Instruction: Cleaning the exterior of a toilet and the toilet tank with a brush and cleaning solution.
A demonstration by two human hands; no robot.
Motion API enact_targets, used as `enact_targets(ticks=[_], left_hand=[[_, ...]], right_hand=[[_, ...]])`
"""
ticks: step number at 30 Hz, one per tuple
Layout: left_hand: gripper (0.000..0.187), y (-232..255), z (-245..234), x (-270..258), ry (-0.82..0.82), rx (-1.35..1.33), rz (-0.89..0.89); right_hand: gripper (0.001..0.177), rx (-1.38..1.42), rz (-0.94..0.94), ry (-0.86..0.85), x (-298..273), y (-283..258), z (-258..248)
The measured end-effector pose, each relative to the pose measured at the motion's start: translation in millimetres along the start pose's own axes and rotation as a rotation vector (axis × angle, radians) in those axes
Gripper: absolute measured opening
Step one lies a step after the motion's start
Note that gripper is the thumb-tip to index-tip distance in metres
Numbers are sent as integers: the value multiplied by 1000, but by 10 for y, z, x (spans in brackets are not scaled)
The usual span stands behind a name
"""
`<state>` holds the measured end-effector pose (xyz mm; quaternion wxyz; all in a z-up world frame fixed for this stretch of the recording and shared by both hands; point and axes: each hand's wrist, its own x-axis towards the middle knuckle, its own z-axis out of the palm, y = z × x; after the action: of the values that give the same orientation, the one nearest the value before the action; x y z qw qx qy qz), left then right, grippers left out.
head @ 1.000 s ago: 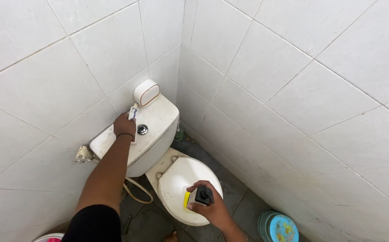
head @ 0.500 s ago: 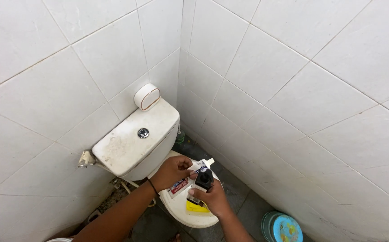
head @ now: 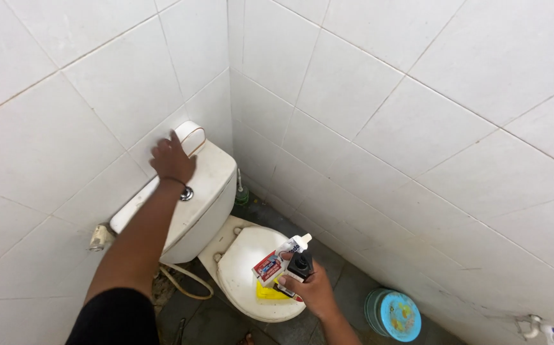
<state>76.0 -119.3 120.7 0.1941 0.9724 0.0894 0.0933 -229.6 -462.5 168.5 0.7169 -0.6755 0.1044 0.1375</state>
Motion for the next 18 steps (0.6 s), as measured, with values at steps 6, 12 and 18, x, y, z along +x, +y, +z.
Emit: enact_targets(ticks=[6,12,18], left_hand=[[93,-21,136,272,-131,308,-14],[64,-117,347,229,110,316,118],[39,177,313,72,25,227,131]], right_hand=[[54,63,-18,-15,-169,84,-22],[54,37,68,8,-359,18,-151],[56,116,-30,110,-551,114,-469]])
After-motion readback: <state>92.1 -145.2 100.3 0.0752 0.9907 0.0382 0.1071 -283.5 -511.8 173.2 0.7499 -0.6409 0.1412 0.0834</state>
